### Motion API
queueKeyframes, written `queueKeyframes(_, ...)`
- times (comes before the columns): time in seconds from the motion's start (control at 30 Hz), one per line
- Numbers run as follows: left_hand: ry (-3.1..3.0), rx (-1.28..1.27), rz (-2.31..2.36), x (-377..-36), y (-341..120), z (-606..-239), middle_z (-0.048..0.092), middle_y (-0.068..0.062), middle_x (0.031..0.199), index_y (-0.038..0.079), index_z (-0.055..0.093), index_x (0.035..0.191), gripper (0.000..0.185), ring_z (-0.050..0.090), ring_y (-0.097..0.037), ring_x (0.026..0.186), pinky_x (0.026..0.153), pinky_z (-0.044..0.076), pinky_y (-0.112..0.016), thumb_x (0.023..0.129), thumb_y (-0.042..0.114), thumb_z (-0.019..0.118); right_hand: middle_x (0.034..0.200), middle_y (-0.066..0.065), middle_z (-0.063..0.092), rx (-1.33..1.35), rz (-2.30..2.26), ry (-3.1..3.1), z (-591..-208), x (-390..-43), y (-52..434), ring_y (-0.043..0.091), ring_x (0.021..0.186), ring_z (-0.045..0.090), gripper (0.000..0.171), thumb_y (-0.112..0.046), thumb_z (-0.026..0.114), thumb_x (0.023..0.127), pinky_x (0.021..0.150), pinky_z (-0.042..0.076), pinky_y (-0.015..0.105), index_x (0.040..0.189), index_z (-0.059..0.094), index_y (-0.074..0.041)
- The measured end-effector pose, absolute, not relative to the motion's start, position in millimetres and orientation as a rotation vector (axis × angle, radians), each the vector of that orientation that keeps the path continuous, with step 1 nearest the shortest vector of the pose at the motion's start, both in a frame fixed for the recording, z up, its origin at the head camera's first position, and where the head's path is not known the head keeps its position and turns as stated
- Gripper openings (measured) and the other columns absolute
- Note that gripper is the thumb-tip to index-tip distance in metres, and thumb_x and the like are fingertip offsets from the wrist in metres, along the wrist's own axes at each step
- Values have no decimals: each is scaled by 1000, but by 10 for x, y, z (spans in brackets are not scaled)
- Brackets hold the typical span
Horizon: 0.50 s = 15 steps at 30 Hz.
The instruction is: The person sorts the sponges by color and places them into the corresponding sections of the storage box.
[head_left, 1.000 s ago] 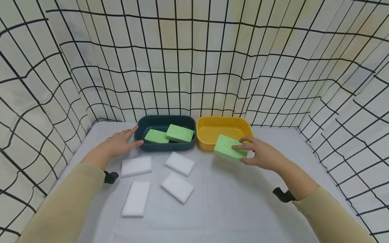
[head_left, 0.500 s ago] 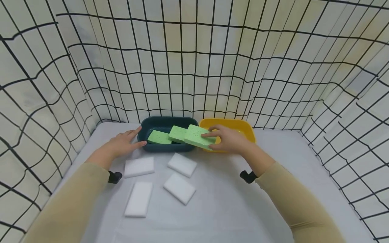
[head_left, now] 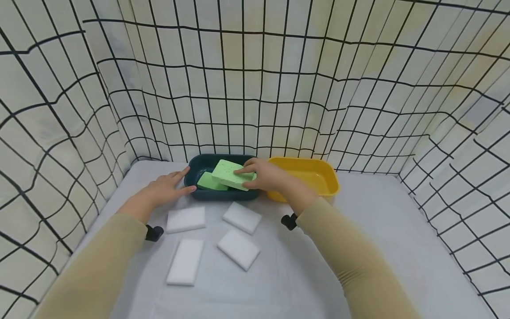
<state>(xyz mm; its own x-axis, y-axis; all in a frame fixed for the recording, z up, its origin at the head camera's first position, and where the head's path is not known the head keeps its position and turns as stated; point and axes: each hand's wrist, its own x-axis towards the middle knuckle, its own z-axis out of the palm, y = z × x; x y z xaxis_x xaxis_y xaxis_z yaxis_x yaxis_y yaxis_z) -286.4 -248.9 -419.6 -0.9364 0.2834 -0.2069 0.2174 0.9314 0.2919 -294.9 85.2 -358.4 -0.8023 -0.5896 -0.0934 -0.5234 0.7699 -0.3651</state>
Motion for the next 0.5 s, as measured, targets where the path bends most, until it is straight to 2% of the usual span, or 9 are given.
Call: queueKeyframes(0.5, 2841, 355, 382, -2865, -2488, -4204, 18, -27, 159, 18, 4, 161, 99, 20, -59, 138, 105, 19, -76, 89, 82, 30, 144, -1, 50, -817, -439, 2687, -3720, -3071, 395, 19, 130, 47, 44, -42, 68, 93, 110, 38, 39, 136, 60, -41)
